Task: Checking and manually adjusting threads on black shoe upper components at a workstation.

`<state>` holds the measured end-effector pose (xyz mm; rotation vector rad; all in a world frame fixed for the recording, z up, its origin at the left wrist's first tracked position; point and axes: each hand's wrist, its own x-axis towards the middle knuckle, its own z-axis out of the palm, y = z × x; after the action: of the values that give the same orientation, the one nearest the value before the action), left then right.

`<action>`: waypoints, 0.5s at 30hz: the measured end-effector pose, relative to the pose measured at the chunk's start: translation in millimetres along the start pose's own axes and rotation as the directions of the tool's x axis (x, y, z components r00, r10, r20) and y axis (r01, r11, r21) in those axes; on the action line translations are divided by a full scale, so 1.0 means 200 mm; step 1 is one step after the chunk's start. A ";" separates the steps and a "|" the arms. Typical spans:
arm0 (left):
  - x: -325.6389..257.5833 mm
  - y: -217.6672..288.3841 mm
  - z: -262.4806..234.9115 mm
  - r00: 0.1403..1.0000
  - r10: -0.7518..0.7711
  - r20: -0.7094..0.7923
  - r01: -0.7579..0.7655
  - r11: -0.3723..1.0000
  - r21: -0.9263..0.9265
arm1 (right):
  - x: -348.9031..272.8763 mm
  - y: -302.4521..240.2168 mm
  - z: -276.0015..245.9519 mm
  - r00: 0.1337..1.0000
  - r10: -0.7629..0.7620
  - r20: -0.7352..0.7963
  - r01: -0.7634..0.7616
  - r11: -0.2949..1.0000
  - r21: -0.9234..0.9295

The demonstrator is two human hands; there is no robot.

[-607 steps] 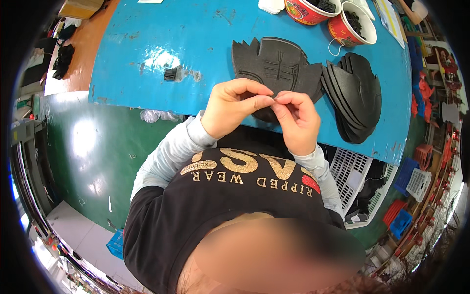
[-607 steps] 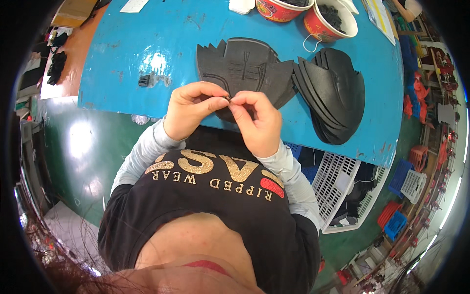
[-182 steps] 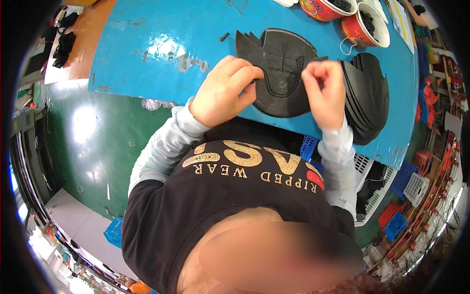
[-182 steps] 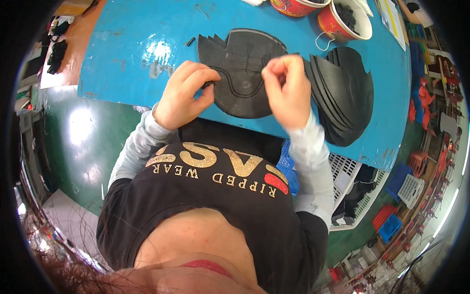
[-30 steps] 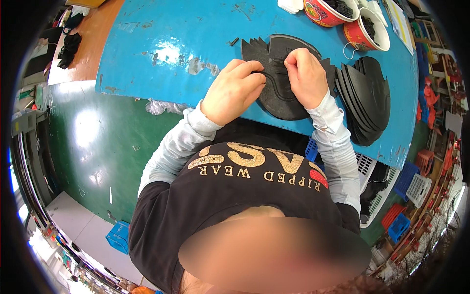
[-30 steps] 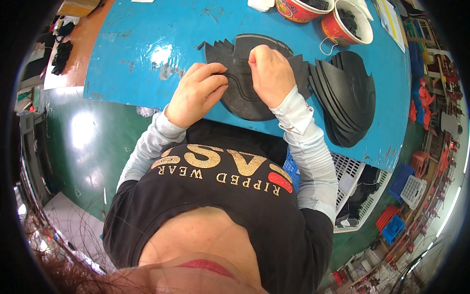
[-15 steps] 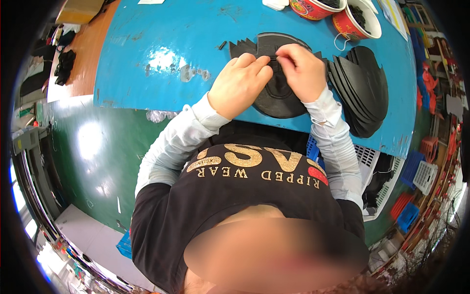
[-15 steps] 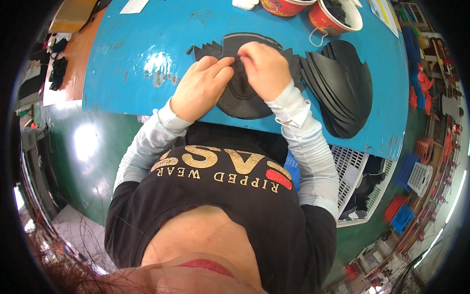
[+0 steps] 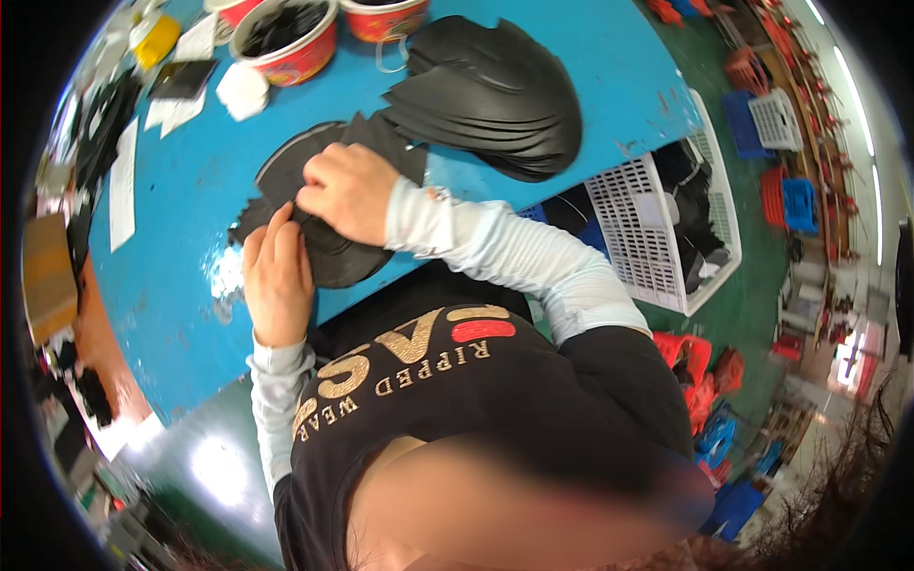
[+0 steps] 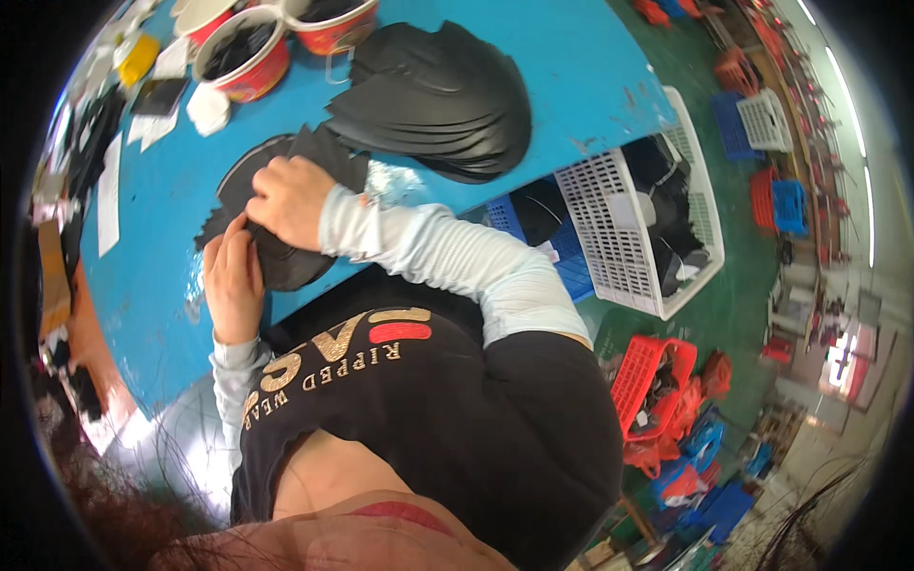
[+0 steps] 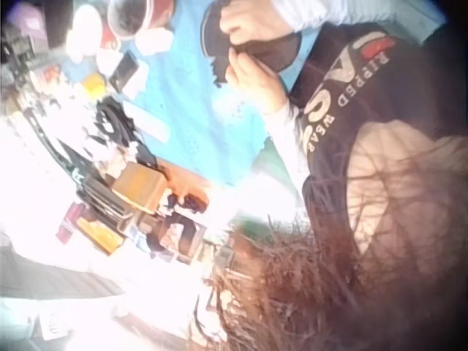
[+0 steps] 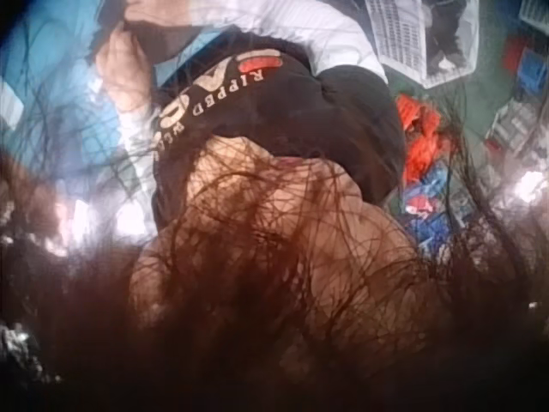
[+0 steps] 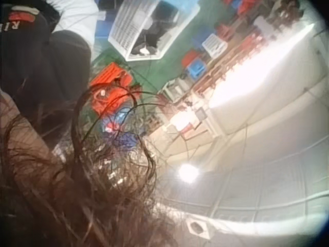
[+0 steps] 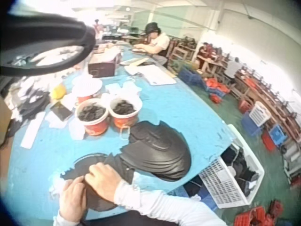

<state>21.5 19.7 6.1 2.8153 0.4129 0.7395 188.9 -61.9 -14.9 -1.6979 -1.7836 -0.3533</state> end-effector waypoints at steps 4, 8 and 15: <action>0.00 -0.01 0.00 0.999 0.036 0.028 -0.036 0.999 -0.022 | -0.02 0.00 0.03 1.000 0.001 0.001 -0.001 1.000 -0.019; 0.03 0.00 0.02 0.996 0.059 0.067 -0.059 0.998 -0.004 | -0.04 0.03 0.03 0.998 0.002 -0.067 -0.001 1.000 0.022; -0.02 -0.08 0.03 0.998 -0.062 -0.027 0.061 0.997 -0.056 | 0.06 0.01 0.06 0.995 -0.086 0.048 0.081 0.993 0.091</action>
<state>17.1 32.0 -5.0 2.7304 0.4741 0.7677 188.3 -44.7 -17.6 -1.5872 -1.8835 -0.2636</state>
